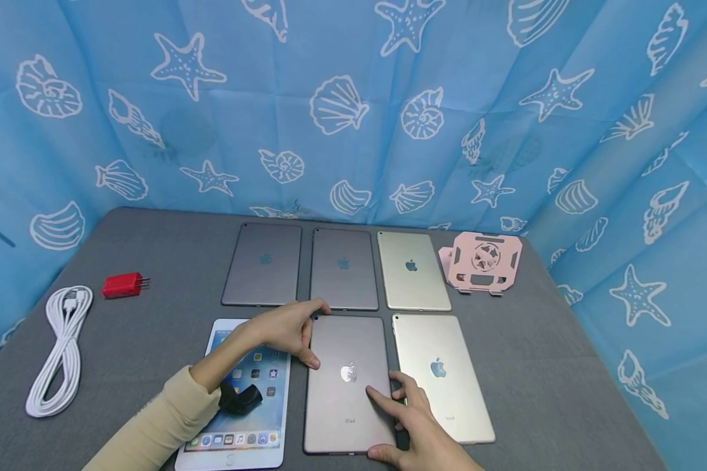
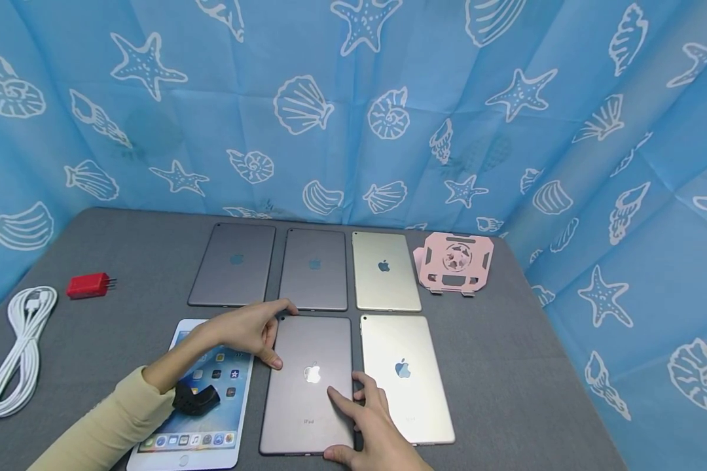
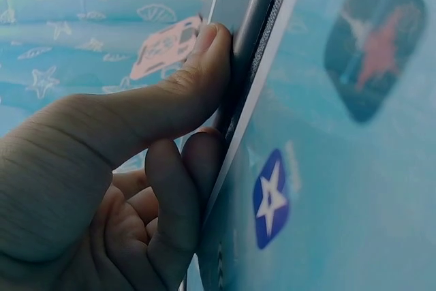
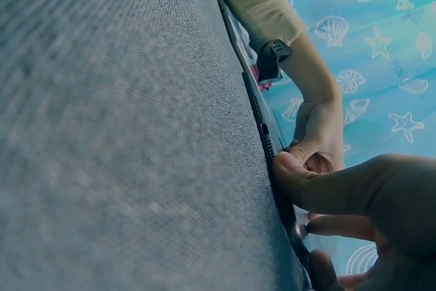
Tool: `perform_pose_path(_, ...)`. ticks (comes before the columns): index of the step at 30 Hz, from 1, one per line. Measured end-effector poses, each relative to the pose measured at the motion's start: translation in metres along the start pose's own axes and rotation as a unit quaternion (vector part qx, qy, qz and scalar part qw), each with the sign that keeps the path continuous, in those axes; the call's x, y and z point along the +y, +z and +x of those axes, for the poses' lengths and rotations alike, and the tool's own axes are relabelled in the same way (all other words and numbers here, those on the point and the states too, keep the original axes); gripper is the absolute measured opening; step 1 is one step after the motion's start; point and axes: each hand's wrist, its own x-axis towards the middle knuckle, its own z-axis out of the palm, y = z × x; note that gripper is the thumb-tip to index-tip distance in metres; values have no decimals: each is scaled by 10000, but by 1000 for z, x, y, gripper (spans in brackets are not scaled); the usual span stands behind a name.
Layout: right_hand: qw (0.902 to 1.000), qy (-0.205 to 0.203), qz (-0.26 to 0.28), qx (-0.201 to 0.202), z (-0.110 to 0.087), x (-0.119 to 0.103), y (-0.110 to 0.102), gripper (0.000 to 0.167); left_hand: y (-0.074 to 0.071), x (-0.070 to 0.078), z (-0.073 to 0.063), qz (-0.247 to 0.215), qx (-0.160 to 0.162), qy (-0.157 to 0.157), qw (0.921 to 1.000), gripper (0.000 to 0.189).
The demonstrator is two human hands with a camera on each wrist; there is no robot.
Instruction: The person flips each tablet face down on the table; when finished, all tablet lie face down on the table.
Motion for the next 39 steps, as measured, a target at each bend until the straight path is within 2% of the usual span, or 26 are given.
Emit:
perform_pose_path(8, 9998, 42, -19, -177, 1, -1, -1, 80, 0, 2, -2, 52, 19, -63, 10000, 88)
perform_pose_path(16, 9997, 51, -214, -82, 1, -3, -2, 80, -1, 1, -3, 6, -11, 10, 10000, 90)
perform_pose_path(23, 9982, 43, -560, 219, 0, -10, 1, 72, -4, -7, -9, -282, -43, 598, 9978, 91)
perform_pose_path(27, 9967, -99, -608, 522, -2, -18, 5, 68, -12, -11, -19, -297, 62, 826, 9961, 87)
perform_pose_path(32, 9927, -462, -749, 820, -1, -27, 7, 63, -25, -22, -38, 179, 143, 837, 9962, 77)
perform_pose_path(39, 9949, -812, -540, 260, 5, -38, 12, 61, -43, -50, -68, 670, 431, 874, 9930, 67)
